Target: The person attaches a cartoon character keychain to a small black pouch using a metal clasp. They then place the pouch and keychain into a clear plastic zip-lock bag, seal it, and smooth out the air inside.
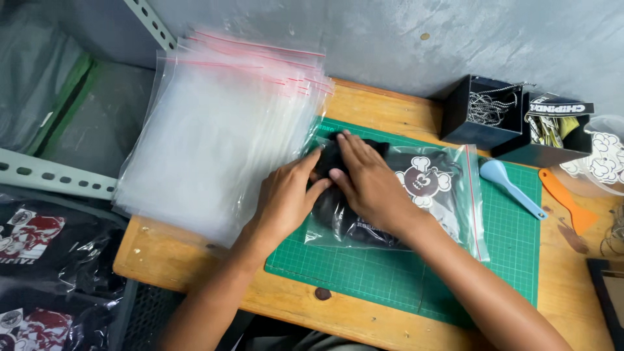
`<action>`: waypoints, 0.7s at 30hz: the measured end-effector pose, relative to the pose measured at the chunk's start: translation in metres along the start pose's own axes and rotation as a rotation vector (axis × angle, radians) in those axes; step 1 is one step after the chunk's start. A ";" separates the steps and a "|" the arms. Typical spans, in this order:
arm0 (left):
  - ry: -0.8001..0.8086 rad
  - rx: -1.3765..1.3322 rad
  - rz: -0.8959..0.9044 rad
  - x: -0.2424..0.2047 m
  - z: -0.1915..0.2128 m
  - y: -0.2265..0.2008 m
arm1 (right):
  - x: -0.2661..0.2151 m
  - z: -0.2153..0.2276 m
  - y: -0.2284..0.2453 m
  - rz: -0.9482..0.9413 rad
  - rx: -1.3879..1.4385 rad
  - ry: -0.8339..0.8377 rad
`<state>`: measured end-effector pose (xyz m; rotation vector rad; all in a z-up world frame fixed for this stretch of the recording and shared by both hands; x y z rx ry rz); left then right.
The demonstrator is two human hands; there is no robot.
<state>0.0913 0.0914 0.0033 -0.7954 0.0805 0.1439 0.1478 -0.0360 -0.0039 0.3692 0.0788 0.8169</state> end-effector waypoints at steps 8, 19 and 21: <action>0.033 -0.029 0.062 -0.001 0.004 0.000 | 0.010 0.003 0.004 0.113 -0.014 0.033; 0.064 -0.395 0.033 0.000 -0.005 0.012 | -0.091 0.021 0.076 0.215 -0.286 -0.148; -0.036 -0.296 -0.022 0.007 -0.008 0.026 | -0.110 0.004 0.095 0.363 -0.138 -0.027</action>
Point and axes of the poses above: each hand's wrist, its own x-axis towards the middle knuckle, its own z-axis out of the back of the hand, y = z × x, the point moved 10 cm from there along x, towards the middle knuckle, and after that the axes turned 7 degrees about -x, right-handed, at the moved point
